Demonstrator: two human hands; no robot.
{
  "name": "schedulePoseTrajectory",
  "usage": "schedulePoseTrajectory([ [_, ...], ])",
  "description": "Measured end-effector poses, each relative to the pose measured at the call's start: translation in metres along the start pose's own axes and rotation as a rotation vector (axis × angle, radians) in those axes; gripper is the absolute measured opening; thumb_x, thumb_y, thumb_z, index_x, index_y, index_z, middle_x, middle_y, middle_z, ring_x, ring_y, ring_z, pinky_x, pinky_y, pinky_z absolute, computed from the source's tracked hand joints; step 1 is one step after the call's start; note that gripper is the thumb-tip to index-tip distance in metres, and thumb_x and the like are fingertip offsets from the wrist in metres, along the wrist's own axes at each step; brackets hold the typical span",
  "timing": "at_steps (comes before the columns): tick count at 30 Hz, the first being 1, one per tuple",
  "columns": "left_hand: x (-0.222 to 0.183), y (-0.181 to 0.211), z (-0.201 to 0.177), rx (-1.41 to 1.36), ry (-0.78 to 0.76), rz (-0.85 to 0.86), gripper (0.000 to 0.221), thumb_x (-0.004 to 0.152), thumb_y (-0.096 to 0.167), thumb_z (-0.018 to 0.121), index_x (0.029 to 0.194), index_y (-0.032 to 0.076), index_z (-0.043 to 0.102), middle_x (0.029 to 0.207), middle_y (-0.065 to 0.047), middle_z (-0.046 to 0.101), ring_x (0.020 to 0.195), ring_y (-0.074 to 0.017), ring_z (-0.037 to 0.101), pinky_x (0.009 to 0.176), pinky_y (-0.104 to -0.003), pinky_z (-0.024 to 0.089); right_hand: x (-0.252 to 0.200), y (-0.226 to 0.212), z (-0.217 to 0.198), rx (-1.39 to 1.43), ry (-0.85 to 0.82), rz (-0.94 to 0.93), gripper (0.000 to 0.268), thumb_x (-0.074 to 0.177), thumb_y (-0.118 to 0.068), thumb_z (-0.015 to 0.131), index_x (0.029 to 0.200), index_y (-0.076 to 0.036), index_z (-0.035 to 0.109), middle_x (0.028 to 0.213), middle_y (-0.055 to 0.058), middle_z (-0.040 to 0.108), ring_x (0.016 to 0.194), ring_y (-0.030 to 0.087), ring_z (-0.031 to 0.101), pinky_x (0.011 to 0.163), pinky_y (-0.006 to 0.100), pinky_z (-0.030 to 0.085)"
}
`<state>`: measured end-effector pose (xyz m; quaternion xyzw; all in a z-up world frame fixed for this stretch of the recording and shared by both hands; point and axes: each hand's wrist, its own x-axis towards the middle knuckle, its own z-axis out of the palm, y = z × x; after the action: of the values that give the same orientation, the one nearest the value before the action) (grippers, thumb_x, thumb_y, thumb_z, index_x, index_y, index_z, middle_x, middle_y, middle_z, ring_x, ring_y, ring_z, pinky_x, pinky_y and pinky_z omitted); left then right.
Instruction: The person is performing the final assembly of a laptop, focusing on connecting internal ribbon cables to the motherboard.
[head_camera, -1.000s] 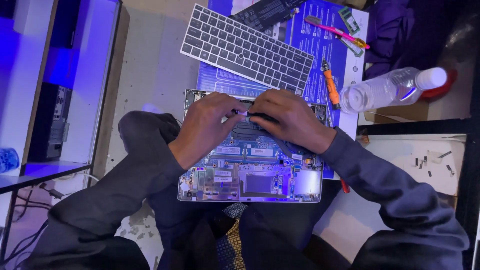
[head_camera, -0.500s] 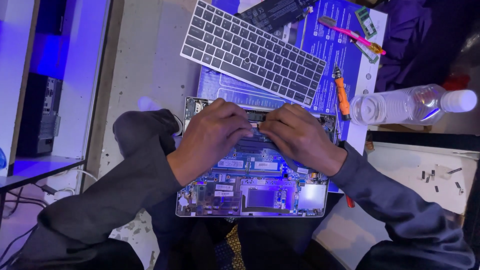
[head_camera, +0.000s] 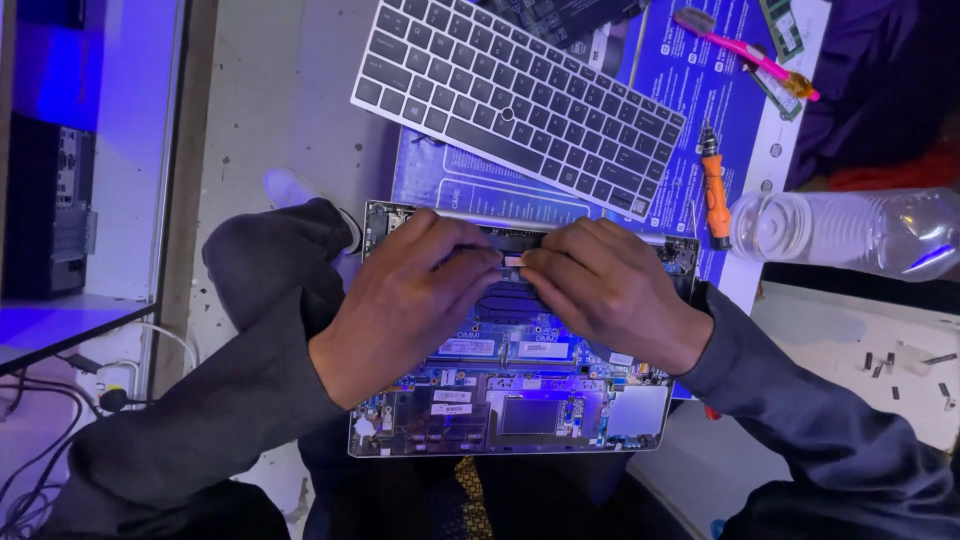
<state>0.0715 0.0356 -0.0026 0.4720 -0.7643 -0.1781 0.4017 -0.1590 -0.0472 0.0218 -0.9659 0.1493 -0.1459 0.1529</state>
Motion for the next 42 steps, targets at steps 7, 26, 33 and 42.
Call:
schedulePoseTrajectory([
  [7, 0.004, -0.008, 0.0, -0.079, -0.07, -0.052, 0.014, 0.102, 0.011, 0.07, 0.11, 0.001, 0.067, 0.108, -0.011, 0.058, 0.093, -0.0315, 0.055, 0.074, -0.046, 0.051, 0.004, 0.0, 0.001, 0.173, 0.052, 0.144, 0.011, 0.103, -0.01, 0.069, 0.105, 0.001, 0.067, 0.099, 0.017, 0.065, 0.088, 0.035, 0.067, 0.078, 0.048, 0.057],
  [26, 0.017, -0.032, 0.015, -0.011, -0.108, 0.01, 0.001, 0.092, 0.014, 0.081, 0.092, 0.015, 0.08, 0.087, 0.0, 0.065, 0.082, -0.0232, 0.064, 0.049, -0.04, 0.045, -0.003, 0.006, -0.003, 0.212, -0.004, 0.067, 0.013, 0.104, -0.002, 0.07, 0.115, 0.004, 0.068, 0.109, 0.019, 0.065, 0.097, 0.035, 0.067, 0.085, 0.046, 0.06],
  [33, 0.01, -0.034, 0.018, -0.017, -0.089, 0.057, 0.001, 0.095, 0.015, 0.08, 0.095, 0.015, 0.081, 0.089, -0.002, 0.064, 0.083, -0.0256, 0.064, 0.049, -0.041, 0.044, -0.004, 0.004, -0.001, 0.214, 0.029, 0.028, 0.012, 0.102, -0.001, 0.072, 0.11, 0.008, 0.071, 0.103, 0.022, 0.067, 0.091, 0.035, 0.067, 0.081, 0.044, 0.059],
  [42, 0.002, -0.023, 0.015, -0.029, 0.044, 0.156, 0.006, 0.1, 0.01, 0.076, 0.096, 0.006, 0.073, 0.092, -0.006, 0.057, 0.085, -0.027, 0.058, 0.062, -0.041, 0.049, -0.006, -0.003, 0.006, 0.112, 0.096, 0.034, 0.013, 0.102, -0.003, 0.074, 0.109, 0.007, 0.072, 0.102, 0.021, 0.067, 0.093, 0.033, 0.069, 0.083, 0.042, 0.059],
])
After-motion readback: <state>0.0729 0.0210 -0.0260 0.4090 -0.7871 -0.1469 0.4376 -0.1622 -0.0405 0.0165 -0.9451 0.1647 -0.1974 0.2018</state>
